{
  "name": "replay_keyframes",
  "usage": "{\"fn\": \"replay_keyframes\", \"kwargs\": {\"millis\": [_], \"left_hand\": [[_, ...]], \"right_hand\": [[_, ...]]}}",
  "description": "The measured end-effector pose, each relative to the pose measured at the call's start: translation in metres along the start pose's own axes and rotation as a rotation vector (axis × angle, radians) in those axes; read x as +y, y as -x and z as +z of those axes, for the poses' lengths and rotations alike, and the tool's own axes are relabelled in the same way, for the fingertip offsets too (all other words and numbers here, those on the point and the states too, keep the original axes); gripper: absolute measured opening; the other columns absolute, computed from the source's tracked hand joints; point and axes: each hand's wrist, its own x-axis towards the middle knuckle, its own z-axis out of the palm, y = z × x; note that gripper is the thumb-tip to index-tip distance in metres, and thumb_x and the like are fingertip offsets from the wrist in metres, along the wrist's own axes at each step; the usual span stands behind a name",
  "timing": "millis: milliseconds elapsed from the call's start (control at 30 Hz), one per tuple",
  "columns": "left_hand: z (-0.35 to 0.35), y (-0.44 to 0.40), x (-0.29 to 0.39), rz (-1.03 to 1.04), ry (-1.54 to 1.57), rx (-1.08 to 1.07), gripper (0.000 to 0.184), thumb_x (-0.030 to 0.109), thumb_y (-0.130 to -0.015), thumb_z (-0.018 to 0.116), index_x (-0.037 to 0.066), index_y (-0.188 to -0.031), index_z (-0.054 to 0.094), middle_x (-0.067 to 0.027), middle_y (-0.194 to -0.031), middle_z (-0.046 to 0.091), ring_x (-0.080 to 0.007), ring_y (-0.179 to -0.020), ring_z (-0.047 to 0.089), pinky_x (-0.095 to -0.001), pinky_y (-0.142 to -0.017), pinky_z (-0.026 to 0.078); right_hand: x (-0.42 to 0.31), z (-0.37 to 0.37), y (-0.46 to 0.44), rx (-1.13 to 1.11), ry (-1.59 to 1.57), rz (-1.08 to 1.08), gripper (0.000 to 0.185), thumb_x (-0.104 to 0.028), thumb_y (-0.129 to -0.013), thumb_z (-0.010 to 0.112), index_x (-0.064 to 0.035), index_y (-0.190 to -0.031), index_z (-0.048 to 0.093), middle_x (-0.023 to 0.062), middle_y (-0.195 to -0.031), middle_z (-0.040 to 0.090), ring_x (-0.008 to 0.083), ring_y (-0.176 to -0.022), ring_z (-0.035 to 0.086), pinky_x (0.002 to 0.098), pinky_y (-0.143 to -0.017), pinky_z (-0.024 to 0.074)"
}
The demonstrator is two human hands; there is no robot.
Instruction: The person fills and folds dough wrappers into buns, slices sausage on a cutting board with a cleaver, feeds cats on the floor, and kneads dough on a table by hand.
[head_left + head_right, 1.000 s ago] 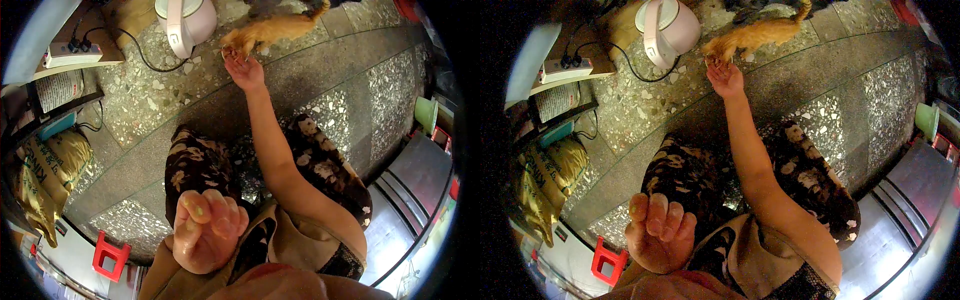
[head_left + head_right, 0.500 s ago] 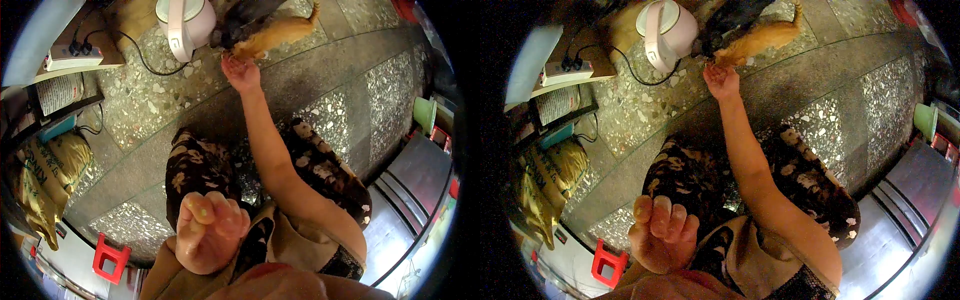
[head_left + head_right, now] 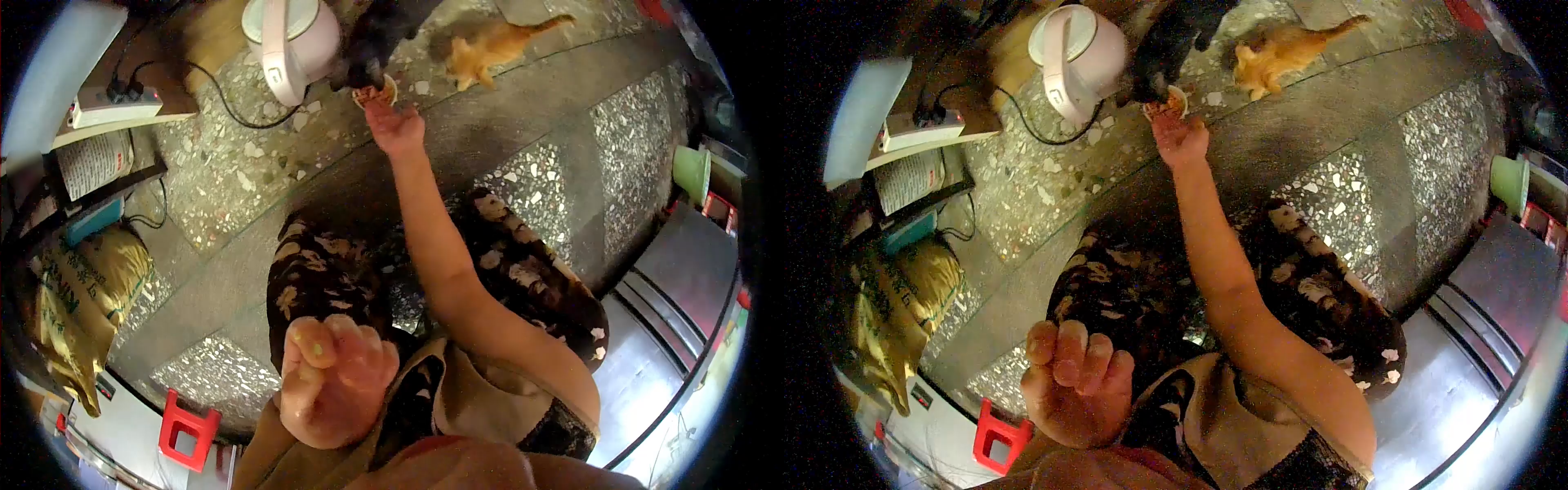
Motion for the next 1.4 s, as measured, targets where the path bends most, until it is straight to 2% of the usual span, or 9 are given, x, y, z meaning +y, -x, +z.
{"fn": "replay_keyframes", "kwargs": {"millis": [100, 167, 233, 267, 533, 633, 833, 1300, 1400], "left_hand": [[0.0, 0.001, 0.0, 0.0, 0.015, -0.017, 0.009, 0.019, -0.092, 0.051, 0.015, -0.099, 0.05, 0.0008, -0.08, 0.045, -0.0112, -0.067, 0.039, -0.0278, -0.063, 0.034], [0.002, 0.001, -0.001, -0.02, 0.013, -0.024, 0.009, 0.019, -0.092, 0.052, 0.015, -0.1, 0.051, 0.0011, -0.08, 0.044, -0.0112, -0.067, 0.038, -0.0277, -0.063, 0.034], [0.004, 0.002, -0.003, 0.054, 0.06, 0.059, 0.012, 0.022, -0.091, 0.051, 0.011, -0.095, 0.047, -0.0032, -0.078, 0.043, -0.0136, -0.063, 0.037, -0.0292, -0.06, 0.031], [0.003, 0.002, -0.002, 0.057, 0.059, 0.014, 0.012, 0.022, -0.09, 0.051, 0.012, -0.097, 0.047, -0.0023, -0.078, 0.043, -0.0132, -0.064, 0.036, -0.029, -0.061, 0.031], [-0.001, 0.003, -0.003, 0.034, 0.025, -0.005, 0.016, 0.018, -0.09, 0.051, 0.012, -0.105, 0.047, -0.0012, -0.084, 0.043, -0.0127, -0.067, 0.036, -0.0285, -0.062, 0.03], [-0.003, 0.002, -0.005, 0.022, -0.004, -0.05, 0.015, 0.018, -0.094, 0.048, 0.013, -0.108, 0.05, -0.0007, -0.089, 0.051, -0.0129, -0.072, 0.047, -0.0281, -0.064, 0.038], [-0.017, 0.007, 0.002, -0.023, -0.008, -0.046, 0.017, 0.019, -0.095, 0.047, 0.013, -0.111, 0.049, -0.0016, -0.092, 0.05, -0.0133, -0.076, 0.047, -0.0282, -0.067, 0.039], [0.002, 0.01, -0.014, -0.015, -0.012, -0.069, 0.019, 0.019, -0.096, 0.045, 0.011, -0.113, 0.047, -0.0031, -0.097, 0.051, -0.0151, -0.079, 0.048, -0.0296, -0.069, 0.041], [0.001, 0.01, -0.016, 0.004, -0.026, -0.098, 0.02, 0.019, -0.096, 0.046, 0.011, -0.114, 0.047, -0.0032, -0.098, 0.051, -0.0154, -0.08, 0.049, -0.0295, -0.07, 0.042]], "right_hand": [[-0.007, -0.026, -0.016, -0.171, -0.026, 0.062, 0.056, -0.042, -0.099, 0.019, 0.0022, -0.125, 0.039, 0.0173, -0.111, 0.053, 0.0277, -0.092, 0.058, 0.0341, -0.068, 0.0552], [-0.004, -0.015, 0.005, -0.026, -0.027, -0.022, 0.055, -0.042, -0.099, 0.02, 0.0028, -0.125, 0.039, 0.0154, -0.106, 0.055, 0.0264, -0.09, 0.057, 0.0372, -0.075, 0.0527], [-0.005, -0.027, 0.004, -0.051, 0.053, -0.063, 0.045, -0.032, -0.098, 0.028, 0.0053, -0.12, 0.038, 0.0191, -0.116, 0.052, 0.0339, -0.104, 0.052, 0.0471, -0.091, 0.0441], [-0.008, -0.029, 0.002, 0.003, -0.034, 0.036, 0.052, -0.043, -0.099, 0.024, 0.0005, -0.119, 0.042, 0.013, -0.104, 0.055, 0.026, -0.087, 0.056, 0.0396, -0.077, 0.0514], [-0.015, -0.073, 0.006, 0.026, -0.082, -0.028, 0.043, -0.039, -0.098, 0.033, -0.0018, -0.089, 0.051, 0.0103, -0.081, 0.057, 0.0216, -0.062, 0.053, 0.0311, -0.059, 0.0485], [-0.022, -0.072, 0.014, 0.034, 0.006, -0.068, 0.038, -0.035, -0.097, 0.037, -0.0021, -0.084, 0.051, 0.0104, -0.081, 0.057, 0.0193, -0.061, 0.054, 0.0291, -0.056, 0.0488], [-0.027, -0.051, 0.027, 0.137, 0.003, -0.052, 0.03, -0.027, -0.097, 0.039, -0.0027, -0.084, 0.05, 0.0093, -0.082, 0.058, 0.0183, -0.064, 0.057, 0.0275, -0.054, 0.0515], [-0.007, -0.063, 0.029, -0.09, 0.03, 0.079, 0.022, -0.022, -0.095, 0.045, -0.0048, -0.086, 0.054, 0.008, -0.078, 0.06, 0.0181, -0.063, 0.058, 0.0296, -0.053, 0.0541], [-0.007, -0.044, 0.048, 0.047, 0.06, 0.075, 0.021, -0.022, -0.094, 0.046, -0.0052, -0.085, 0.054, 0.0085, -0.079, 0.061, 0.0173, -0.064, 0.059, 0.0286, -0.049, 0.0509]]}}
